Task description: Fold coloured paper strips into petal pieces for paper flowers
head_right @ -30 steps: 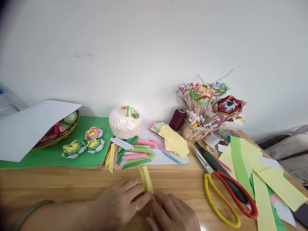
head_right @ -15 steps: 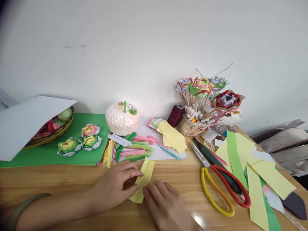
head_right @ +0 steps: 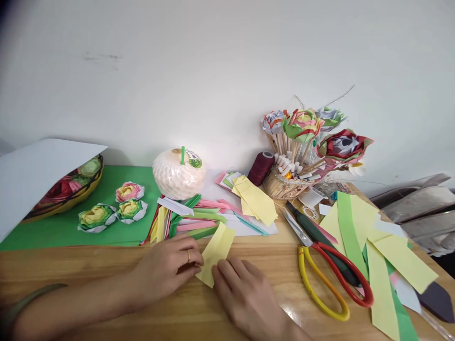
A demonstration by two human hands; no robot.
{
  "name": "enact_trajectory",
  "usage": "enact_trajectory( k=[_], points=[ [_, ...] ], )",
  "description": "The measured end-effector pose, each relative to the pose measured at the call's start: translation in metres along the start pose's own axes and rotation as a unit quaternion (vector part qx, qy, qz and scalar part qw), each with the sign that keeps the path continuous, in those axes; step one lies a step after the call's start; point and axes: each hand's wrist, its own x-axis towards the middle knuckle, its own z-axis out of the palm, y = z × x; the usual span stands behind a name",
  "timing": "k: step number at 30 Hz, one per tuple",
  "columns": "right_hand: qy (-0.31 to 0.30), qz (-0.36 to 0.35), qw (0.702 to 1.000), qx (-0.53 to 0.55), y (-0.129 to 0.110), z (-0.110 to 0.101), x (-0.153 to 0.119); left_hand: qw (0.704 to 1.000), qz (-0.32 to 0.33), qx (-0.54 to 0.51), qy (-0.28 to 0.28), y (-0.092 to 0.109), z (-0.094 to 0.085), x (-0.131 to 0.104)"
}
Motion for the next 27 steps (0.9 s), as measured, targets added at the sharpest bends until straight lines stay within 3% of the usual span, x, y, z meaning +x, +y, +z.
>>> enact_trajectory(
  k=[6, 12, 16, 19, 23, 27],
  points=[
    [-0.017, 0.014, 1.0, -0.006, 0.002, -0.002, 0.007, 1.0, -0.016, -0.001, -0.002, -0.001, 0.0, -0.001],
    [-0.038, 0.001, 0.996, 0.086, 0.01, 0.006, 0.009, 0.999, -0.014, -0.004, 0.03, -0.008, 0.002, 0.002],
    [-0.033, 0.045, 0.989, 0.139, 0.016, 0.013, 0.01, 0.999, 0.012, 0.005, 0.035, -0.014, 0.003, 0.003],
    [-0.072, 0.109, 0.966, 0.221, 0.021, 0.012, 0.015, 0.999, 0.031, 0.024, 0.038, -0.016, 0.005, 0.0],
    [-0.132, 0.179, 0.91, 0.351, 0.028, 0.007, 0.026, 0.995, 0.064, 0.058, 0.049, -0.015, 0.007, -0.003],
    [-0.127, 0.241, 0.878, 0.393, 0.03, 0.008, 0.029, 0.99, 0.084, 0.098, 0.049, -0.014, 0.01, -0.004]
  ],
)
